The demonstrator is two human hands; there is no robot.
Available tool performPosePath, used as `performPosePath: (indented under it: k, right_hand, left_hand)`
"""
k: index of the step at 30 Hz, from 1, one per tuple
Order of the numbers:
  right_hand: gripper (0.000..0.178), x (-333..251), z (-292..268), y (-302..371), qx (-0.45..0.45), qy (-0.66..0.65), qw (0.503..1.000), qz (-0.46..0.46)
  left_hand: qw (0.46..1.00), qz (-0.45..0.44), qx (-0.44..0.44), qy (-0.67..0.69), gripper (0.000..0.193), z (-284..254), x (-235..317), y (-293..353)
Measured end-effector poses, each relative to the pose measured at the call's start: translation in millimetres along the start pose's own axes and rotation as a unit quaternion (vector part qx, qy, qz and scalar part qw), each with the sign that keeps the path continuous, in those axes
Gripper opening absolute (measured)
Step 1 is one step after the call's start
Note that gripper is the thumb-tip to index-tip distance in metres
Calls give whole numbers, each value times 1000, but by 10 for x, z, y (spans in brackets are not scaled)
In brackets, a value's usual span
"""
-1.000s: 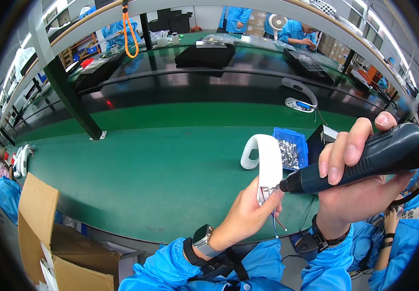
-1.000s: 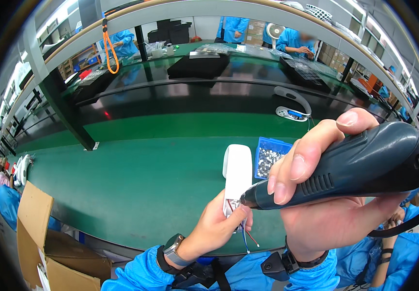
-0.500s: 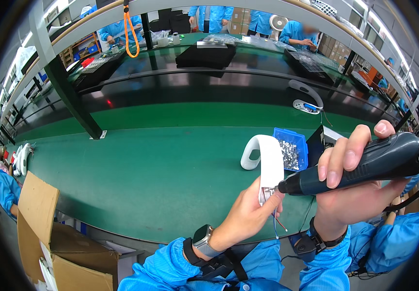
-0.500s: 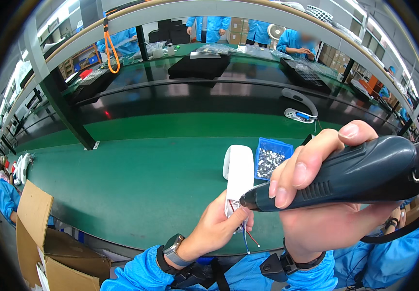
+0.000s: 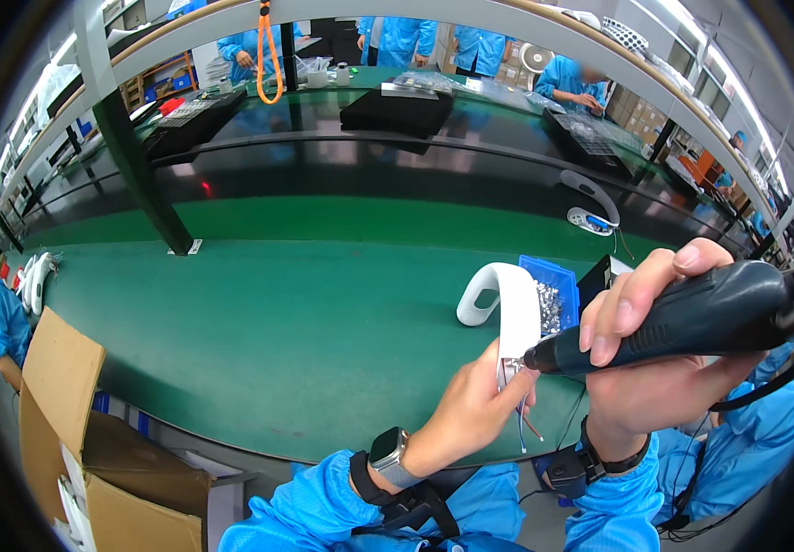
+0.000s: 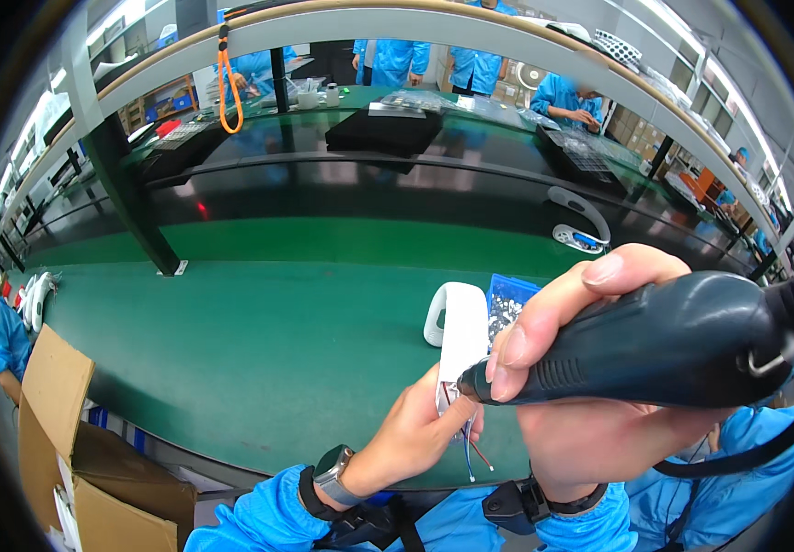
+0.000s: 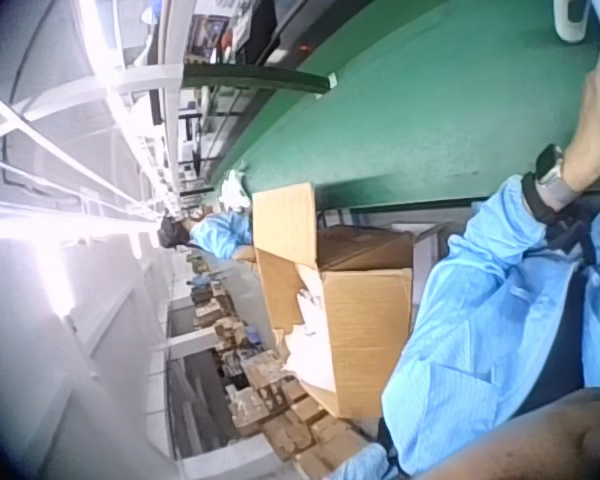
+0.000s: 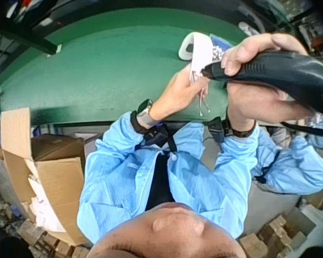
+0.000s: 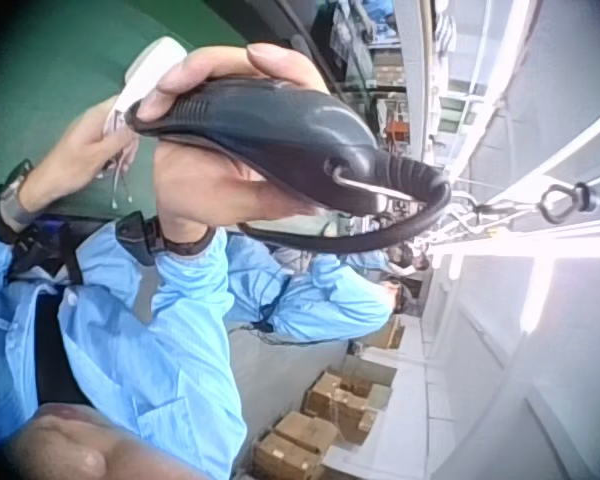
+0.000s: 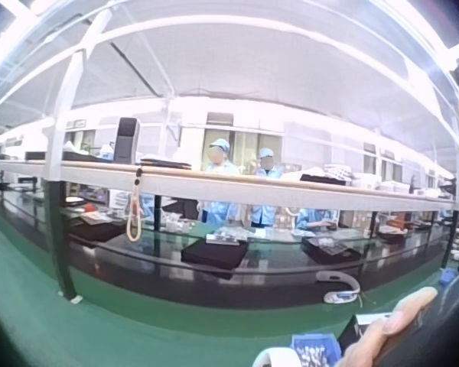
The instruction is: Assemble wires and components into a white curved plastic electronic housing unit and secure them using an electric screwdriver.
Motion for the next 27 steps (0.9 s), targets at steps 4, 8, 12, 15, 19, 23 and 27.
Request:
performPosePath:
  k: [4, 8, 12, 15, 19, 23, 27]
  right_hand:
    - [76, 28, 75, -27, -19, -29, 998, 47]
    - [77, 59, 44, -55, -57, -25, 997, 45]
    - [78, 113, 37, -60, -75, -52, 993, 73]
    - [97, 123, 53, -56, -35, -95, 987, 125]
    - [93, 184, 56, -74, -29, -98, 990, 94]
    - [84, 131, -151, -259, 28, -104, 991, 79]
    - [81, -46, -665, -435, 36, -8, 999, 12]
  left_hand:
    - [999, 4, 9, -33, 28, -13, 22, 23]
    - [1000, 11, 6, -16, 28, 20, -10, 27]
    - [999, -2, -21, -39, 21, 7, 42, 16]
    - [999, -4, -20, -44, 21, -20, 70, 40]
    - [999, -1, -10, -35, 21, -39, 53, 28]
    - [992, 29, -20, -122, 25, -64, 66, -93]
    - [911, 167, 39, -376, 24, -330, 239, -438]
Point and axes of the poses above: each hand's wrist, its own y-axis away from the middle knuckle, its own z-axis out of the palm, x = y × z, the point moved 1 cm from there along -y, towards the middle knuckle, and after that the axes turned 7 degrees about x, right-handed, at the moved point
